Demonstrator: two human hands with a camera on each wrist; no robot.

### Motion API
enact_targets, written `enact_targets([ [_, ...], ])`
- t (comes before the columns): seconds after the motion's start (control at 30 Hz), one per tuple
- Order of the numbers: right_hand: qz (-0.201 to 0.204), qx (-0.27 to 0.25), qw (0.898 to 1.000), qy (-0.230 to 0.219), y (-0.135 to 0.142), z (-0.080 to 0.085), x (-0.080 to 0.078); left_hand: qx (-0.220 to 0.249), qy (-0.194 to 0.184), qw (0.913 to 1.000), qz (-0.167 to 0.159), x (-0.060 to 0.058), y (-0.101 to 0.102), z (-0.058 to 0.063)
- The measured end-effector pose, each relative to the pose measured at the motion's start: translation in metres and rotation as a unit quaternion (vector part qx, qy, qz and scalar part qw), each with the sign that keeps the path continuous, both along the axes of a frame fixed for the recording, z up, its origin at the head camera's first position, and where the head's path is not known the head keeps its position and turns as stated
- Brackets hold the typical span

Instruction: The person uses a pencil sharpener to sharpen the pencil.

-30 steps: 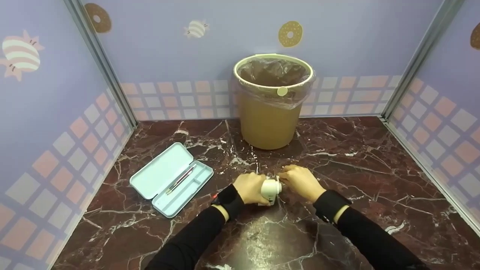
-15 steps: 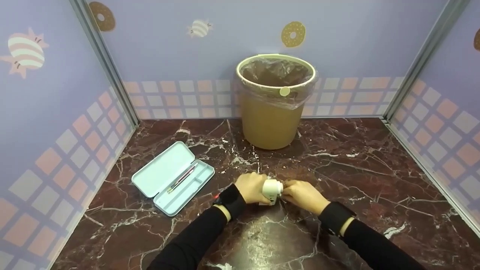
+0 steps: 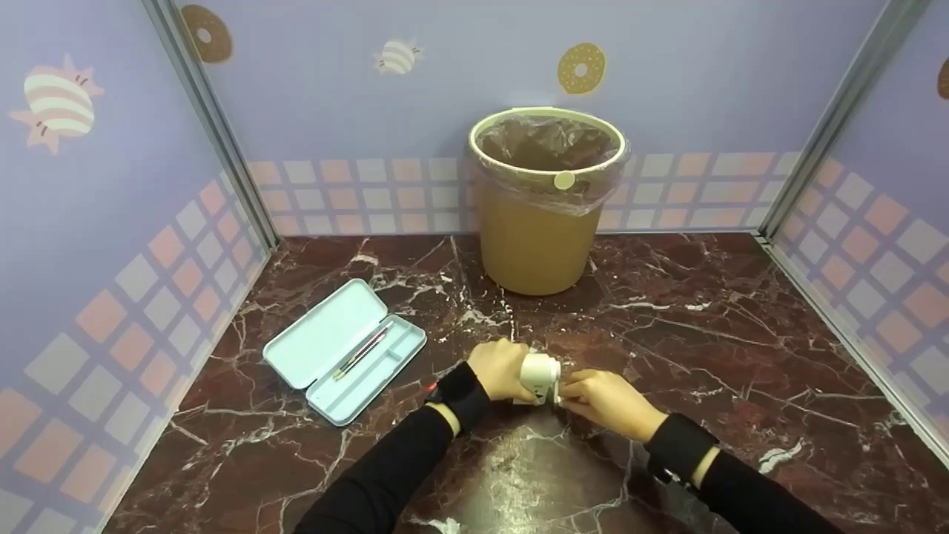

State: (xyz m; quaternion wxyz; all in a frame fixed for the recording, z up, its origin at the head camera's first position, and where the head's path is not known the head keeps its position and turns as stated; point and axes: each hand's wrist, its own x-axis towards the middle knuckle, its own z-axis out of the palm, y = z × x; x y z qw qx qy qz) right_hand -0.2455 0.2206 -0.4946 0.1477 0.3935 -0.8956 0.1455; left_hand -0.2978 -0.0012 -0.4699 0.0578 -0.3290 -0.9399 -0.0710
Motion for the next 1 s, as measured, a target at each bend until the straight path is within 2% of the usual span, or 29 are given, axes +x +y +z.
enact_targets([
  [0.27,0.009,0.007,1.0,0.003,0.004,0.008,0.008,-0.003,0.005,0.9999,0.009,0.001,0.002,-0.001],
  [0.5,0.015,-0.025,0.999,-0.043,0.004,0.025,0.013,-0.001,-0.008,0.9999,0.013,0.0,0.001,0.001],
  [0.63,0.023,-0.03,0.999,-0.03,0.003,0.037,0.011,-0.003,-0.006,0.9999,0.012,-0.002,-0.002,0.001],
  [1.0,0.031,-0.034,0.999,-0.011,0.005,0.051,0.008,-0.016,-0.011,0.9998,0.001,-0.001,-0.001,0.004],
])
